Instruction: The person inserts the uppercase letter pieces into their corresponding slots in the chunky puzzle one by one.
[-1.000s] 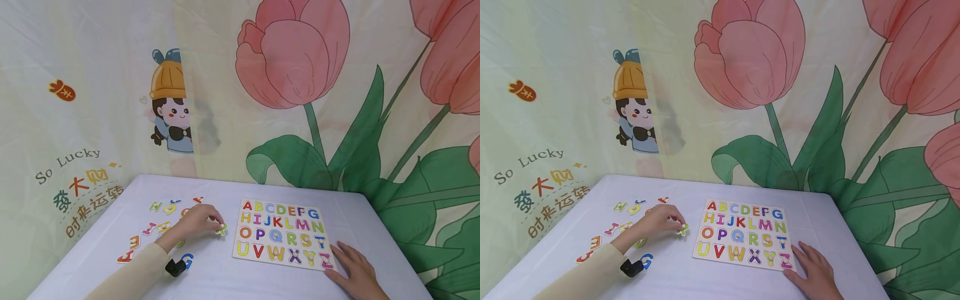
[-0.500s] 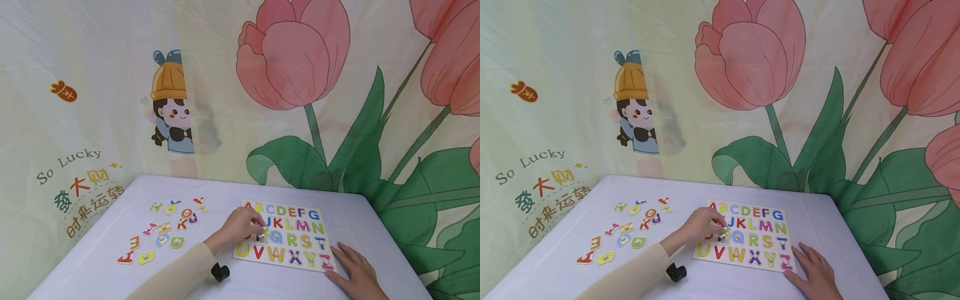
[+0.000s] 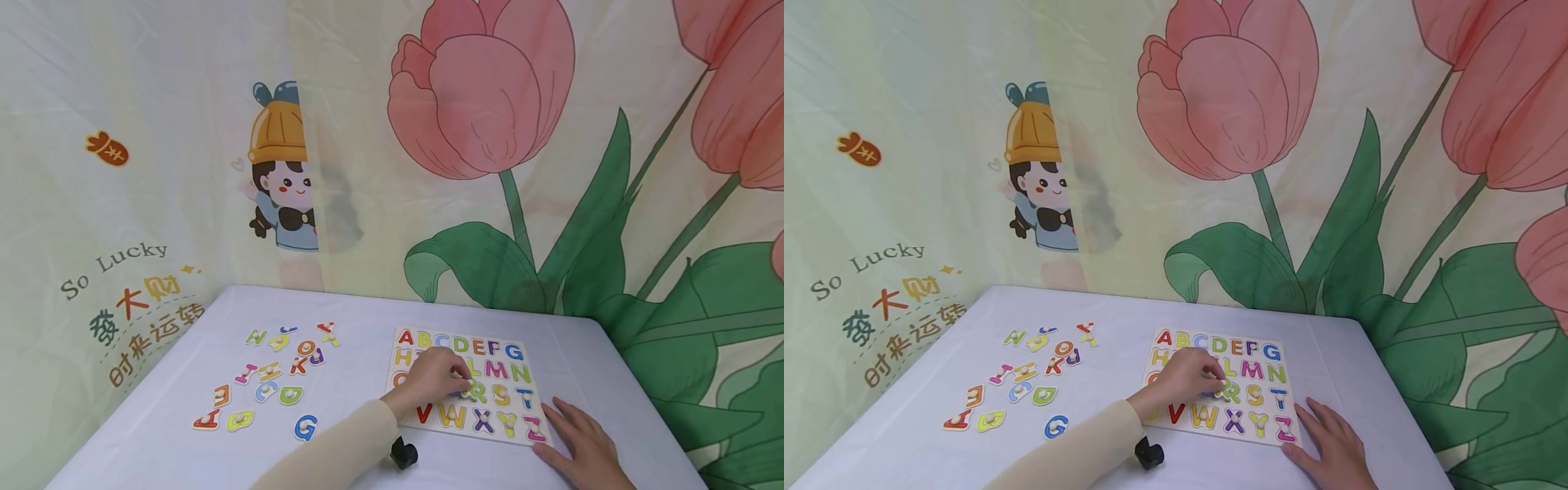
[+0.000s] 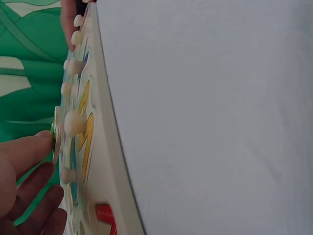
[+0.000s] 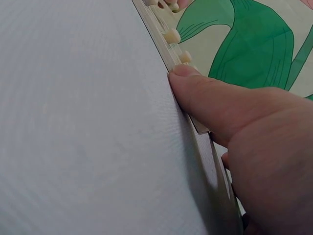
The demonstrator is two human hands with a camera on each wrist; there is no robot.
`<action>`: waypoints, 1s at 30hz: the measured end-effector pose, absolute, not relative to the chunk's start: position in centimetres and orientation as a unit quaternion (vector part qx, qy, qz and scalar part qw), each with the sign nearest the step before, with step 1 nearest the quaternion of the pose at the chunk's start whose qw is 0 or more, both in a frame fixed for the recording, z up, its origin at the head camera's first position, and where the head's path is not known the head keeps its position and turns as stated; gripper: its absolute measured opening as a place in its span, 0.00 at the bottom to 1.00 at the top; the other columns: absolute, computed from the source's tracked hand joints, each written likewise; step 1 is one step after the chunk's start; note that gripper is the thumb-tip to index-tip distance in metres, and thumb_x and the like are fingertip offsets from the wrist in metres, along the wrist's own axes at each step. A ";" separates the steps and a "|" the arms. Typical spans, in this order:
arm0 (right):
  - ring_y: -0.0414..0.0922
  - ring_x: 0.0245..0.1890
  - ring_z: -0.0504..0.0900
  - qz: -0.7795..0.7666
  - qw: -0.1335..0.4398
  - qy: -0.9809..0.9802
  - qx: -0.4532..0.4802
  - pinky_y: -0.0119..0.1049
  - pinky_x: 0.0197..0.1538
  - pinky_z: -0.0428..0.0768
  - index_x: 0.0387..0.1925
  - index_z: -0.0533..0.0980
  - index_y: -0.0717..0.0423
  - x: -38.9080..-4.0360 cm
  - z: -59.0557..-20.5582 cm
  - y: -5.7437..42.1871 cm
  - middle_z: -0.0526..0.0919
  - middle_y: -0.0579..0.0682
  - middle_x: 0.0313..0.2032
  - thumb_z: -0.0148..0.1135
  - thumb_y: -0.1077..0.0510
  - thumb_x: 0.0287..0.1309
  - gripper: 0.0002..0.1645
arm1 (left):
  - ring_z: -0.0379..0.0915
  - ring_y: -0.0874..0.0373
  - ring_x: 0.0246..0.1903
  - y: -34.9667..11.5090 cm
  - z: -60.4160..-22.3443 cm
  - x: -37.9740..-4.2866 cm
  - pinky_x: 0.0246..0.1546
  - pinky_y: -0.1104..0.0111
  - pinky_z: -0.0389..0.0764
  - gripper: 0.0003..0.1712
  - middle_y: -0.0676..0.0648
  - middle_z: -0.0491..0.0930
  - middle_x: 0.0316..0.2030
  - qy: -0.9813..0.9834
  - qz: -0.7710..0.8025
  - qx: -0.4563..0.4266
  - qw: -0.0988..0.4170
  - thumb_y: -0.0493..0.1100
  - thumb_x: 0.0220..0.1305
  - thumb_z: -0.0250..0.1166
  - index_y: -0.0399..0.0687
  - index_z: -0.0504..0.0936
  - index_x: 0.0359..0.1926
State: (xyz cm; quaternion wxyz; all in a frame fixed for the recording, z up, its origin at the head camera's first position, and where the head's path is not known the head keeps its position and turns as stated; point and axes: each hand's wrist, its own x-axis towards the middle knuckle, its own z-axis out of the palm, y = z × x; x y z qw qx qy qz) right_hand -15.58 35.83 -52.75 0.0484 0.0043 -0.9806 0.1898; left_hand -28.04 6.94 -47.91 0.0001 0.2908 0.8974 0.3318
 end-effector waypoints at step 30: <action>0.71 0.71 0.59 0.192 0.026 -0.981 -0.004 0.85 0.63 0.58 0.75 0.70 0.59 -15.8 -52.6 35.9 0.64 0.67 0.76 0.70 0.25 0.58 0.58 | 0.72 0.72 0.36 8.4 -48.2 -27.3 0.45 0.74 0.76 0.05 0.66 0.84 0.32 0.902 0.311 0.300 -0.013 0.48 0.63 0.79 0.60 0.92 0.40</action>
